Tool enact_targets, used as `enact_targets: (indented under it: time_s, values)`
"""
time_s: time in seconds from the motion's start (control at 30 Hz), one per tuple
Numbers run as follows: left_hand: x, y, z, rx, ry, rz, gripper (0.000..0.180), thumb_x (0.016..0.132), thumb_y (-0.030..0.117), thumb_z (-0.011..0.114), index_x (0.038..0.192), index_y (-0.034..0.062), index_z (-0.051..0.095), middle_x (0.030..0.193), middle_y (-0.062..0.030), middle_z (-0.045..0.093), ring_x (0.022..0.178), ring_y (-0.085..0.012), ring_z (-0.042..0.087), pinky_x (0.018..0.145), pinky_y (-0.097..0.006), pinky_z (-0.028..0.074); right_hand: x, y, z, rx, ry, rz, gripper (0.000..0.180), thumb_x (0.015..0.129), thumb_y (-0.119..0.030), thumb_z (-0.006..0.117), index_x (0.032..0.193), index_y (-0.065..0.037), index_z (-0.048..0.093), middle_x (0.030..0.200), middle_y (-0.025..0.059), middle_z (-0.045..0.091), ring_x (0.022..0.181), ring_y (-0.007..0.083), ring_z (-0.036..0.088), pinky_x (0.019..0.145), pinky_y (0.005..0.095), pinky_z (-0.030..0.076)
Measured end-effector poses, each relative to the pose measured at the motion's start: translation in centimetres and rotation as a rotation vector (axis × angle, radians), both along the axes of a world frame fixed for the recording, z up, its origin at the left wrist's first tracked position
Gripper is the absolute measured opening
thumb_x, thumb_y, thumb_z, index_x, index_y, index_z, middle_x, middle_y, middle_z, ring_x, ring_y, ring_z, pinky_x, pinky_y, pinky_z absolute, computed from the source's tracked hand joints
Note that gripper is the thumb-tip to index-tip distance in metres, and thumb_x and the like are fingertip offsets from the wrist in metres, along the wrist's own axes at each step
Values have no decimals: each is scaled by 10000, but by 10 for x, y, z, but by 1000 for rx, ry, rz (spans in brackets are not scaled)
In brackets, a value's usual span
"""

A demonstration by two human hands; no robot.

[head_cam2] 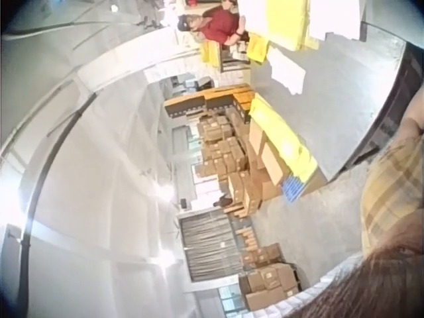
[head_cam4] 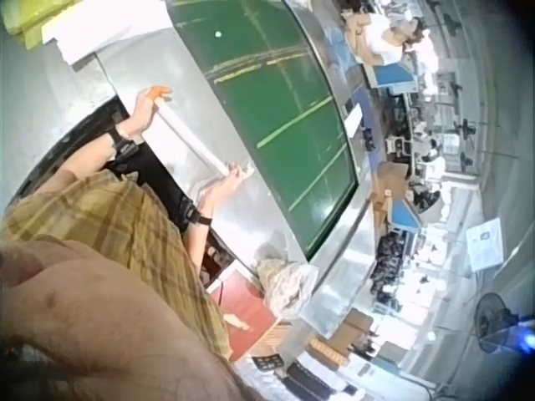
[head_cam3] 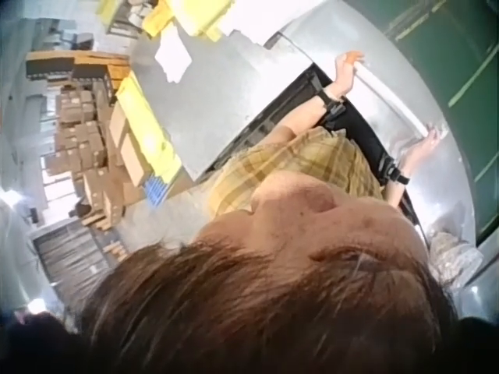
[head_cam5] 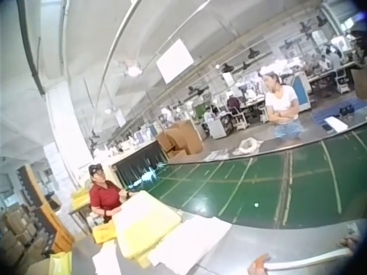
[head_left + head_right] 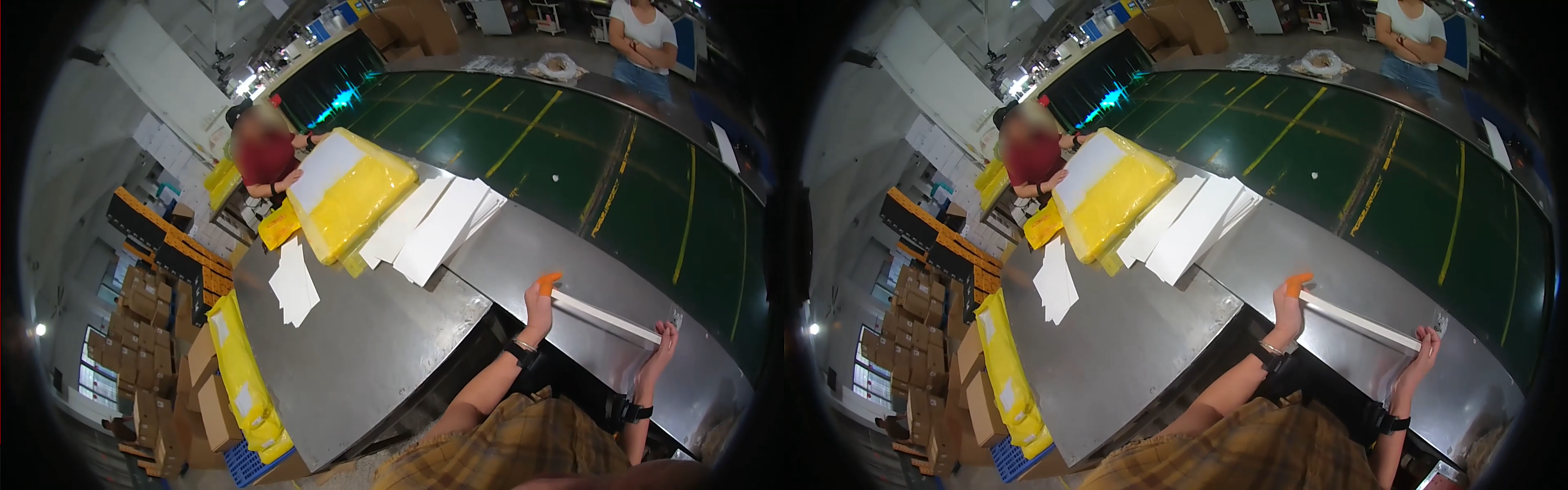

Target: Inspecting and sorting white foam strips on a metal table in a shoe manufacturing facility.

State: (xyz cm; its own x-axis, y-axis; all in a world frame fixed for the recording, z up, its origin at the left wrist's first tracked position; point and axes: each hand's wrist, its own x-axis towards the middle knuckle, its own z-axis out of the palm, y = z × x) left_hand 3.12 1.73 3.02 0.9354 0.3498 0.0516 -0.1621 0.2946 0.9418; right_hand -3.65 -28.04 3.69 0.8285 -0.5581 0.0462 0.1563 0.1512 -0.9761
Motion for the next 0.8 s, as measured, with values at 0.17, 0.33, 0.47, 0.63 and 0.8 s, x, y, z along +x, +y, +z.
enact_targets:
  time_s: [0.17, 0.33, 0.47, 0.63, 0.8]
  values:
    - [0, 1, -4, -38, -10, 10, 338, 991, 258, 515, 1090, -21, 677, 780, 5, 555, 728, -85, 499, 693, -234, 402, 1, 8, 4, 27, 16, -54, 385, 1050, -347, 382, 1188, -24, 540, 1135, 127, 602, 1102, 203, 542, 1030, 333, 361]
    - [1, -1, 2, -14, -24, 17, 328, 988, 246, 515, 1089, -21, 676, 783, 5, 559, 731, -82, 503, 691, -233, 401, 2, 0, -6, -16, 19, -35, 409, 1052, -363, 366, 1196, -19, 534, 1146, 137, 599, 1114, 212, 536, 1035, 341, 353]
    - [0, -2, 7, -27, -24, 27, 324, 986, 236, 510, 1086, -19, 681, 780, 5, 560, 735, -80, 505, 693, -233, 401, -1, 5, 1, -71, 49, -26, 431, 1051, -368, 373, 1274, -21, 499, 1193, 148, 583, 1161, 225, 514, 1057, 353, 338]
    - [-1, 1, 9, 14, 6, 9, 327, 990, 231, 494, 1075, -10, 697, 784, 6, 559, 747, -88, 510, 708, -238, 404, -6, 24, 17, -9, 45, -108, 491, 1046, -392, 384, 1381, -35, 423, 1257, 152, 552, 1215, 245, 479, 1082, 363, 318]
    - [-1, 1, 6, 8, -11, 24, 341, 993, 240, 481, 1079, -12, 694, 787, 2, 558, 755, -97, 512, 725, -248, 410, -7, 20, 15, -26, 63, -57, 514, 1040, -415, 384, 1401, -49, 412, 1295, 145, 526, 1241, 253, 459, 1099, 369, 296]
